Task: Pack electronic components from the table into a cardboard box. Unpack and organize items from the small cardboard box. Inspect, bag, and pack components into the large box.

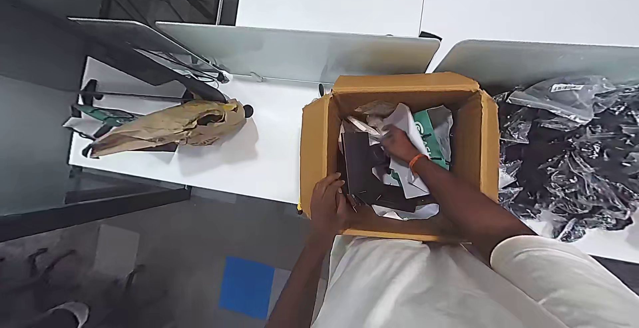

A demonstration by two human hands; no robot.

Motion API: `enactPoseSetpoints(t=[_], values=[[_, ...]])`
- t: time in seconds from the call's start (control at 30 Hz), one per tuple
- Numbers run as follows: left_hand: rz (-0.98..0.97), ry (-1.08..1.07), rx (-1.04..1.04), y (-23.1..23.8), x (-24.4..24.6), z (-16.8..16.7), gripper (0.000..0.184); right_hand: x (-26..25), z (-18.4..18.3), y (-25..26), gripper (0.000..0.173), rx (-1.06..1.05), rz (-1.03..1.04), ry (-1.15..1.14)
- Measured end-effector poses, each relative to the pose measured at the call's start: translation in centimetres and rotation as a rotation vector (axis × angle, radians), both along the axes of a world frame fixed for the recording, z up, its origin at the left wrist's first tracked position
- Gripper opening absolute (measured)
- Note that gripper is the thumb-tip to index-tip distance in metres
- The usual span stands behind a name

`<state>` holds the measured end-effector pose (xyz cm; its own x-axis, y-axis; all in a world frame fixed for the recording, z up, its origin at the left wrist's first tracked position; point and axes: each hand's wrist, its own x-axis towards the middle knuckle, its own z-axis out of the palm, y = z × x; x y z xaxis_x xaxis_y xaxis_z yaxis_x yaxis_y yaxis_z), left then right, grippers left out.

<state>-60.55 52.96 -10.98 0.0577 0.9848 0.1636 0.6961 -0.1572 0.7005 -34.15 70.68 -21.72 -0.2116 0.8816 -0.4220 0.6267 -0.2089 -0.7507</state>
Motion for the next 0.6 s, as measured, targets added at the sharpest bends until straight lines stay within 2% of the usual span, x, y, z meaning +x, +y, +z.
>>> enactPoseSetpoints(t=[0.1,0.17,0.23,0.3,0.37,0.43,0.5,0.6], values=[[-0.007,-0.031,0.022,0.1,-0.2,0.0,0.025,0.1,2.2,1.0,0.049,0.167,-0.022,-0.246],[-0.009,-0.048,0.014,0.0,-0.3,0.0,0.026,-0.7,4.7,-1.5,0.045,0.377,0.090,-0.316],[-0.007,-0.051,0.015,0.1,-0.3,-0.1,0.026,-2.6,5.9,-4.3,0.033,0.429,0.222,-0.324],[-0.003,-0.045,0.019,0.2,-0.2,-0.1,0.026,-4.5,4.5,-7.4,0.031,0.245,0.436,-0.248],[-0.005,-0.034,0.008,0.1,-0.2,0.0,0.026,-5.7,2.1,-11.1,0.031,-0.018,0.758,-0.107],[-0.006,-0.024,0.018,0.0,-0.2,-0.2,0.027,-6.7,0.1,-14.2,0.027,-0.143,0.959,0.038],[-0.007,0.004,0.028,-0.2,-0.2,-0.3,0.027,-7.1,-1.9,-15.2,0.041,-0.133,1.086,-0.015],[-0.013,0.018,0.009,0.0,-0.2,-0.2,0.028,-8.3,-3.3,-15.0,0.037,0.101,1.172,-0.289]])
